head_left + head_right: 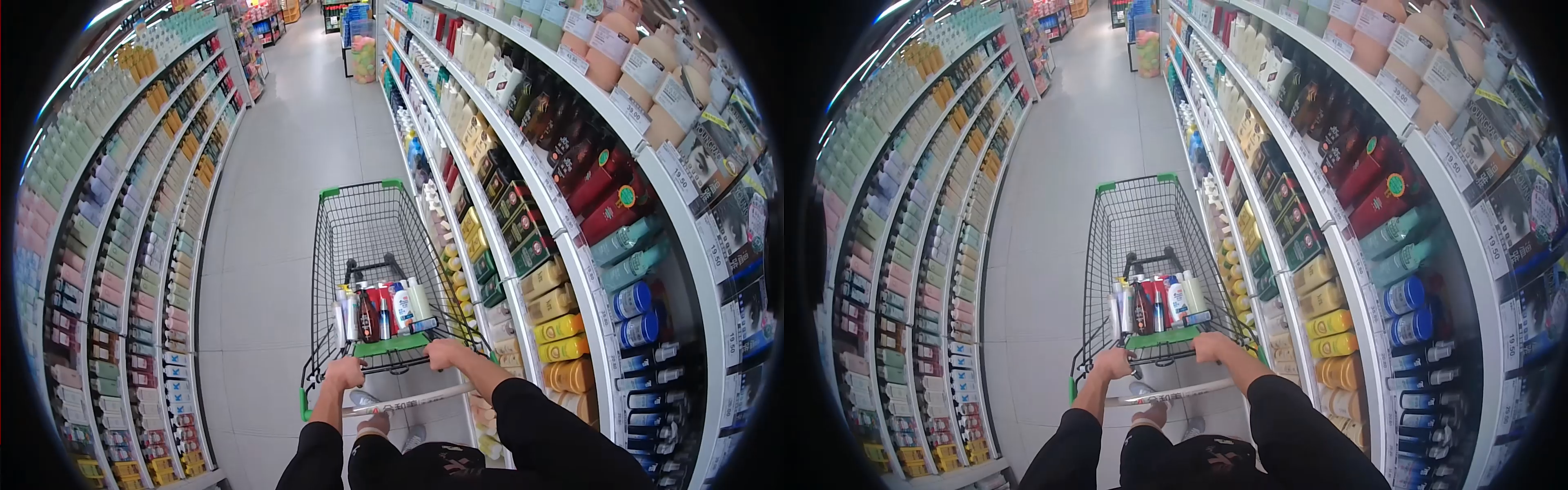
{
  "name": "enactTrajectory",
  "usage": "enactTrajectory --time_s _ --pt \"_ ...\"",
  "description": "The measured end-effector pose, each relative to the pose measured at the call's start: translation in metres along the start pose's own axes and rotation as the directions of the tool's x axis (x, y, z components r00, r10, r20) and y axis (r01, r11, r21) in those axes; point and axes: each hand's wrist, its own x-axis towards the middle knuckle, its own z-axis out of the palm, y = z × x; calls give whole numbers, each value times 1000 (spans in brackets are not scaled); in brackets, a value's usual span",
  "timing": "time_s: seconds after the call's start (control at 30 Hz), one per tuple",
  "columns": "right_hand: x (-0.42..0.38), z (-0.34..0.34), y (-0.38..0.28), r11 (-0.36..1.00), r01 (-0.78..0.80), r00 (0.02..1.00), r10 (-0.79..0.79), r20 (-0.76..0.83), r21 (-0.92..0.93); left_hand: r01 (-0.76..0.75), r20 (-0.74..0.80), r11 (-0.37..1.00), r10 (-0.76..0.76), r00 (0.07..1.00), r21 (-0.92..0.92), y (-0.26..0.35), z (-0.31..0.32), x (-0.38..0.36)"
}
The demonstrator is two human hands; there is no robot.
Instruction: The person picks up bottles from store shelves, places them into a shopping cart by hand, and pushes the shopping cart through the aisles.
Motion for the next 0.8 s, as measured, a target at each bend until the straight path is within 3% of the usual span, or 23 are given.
enactTrajectory --time_s 0.1,0.27,0.73,0.8 --pt "14 -11 -3 998 -63 996 61 68 22 26 22 1000 -26 999 11 -2 -17 1" --pt "40 -19 2 999 -44 999 43 29 23 47 71 999 -48 996 26 -16 -35 22" --pt "85 -62 -6 991 -95 995 94 13 89 -27 188 998 36 982 -50 -62 -75 73" --pt "88 -72 -10 984 -156 986 150 68 86 -34 182 998 43 982 -51 -64 -82 76"
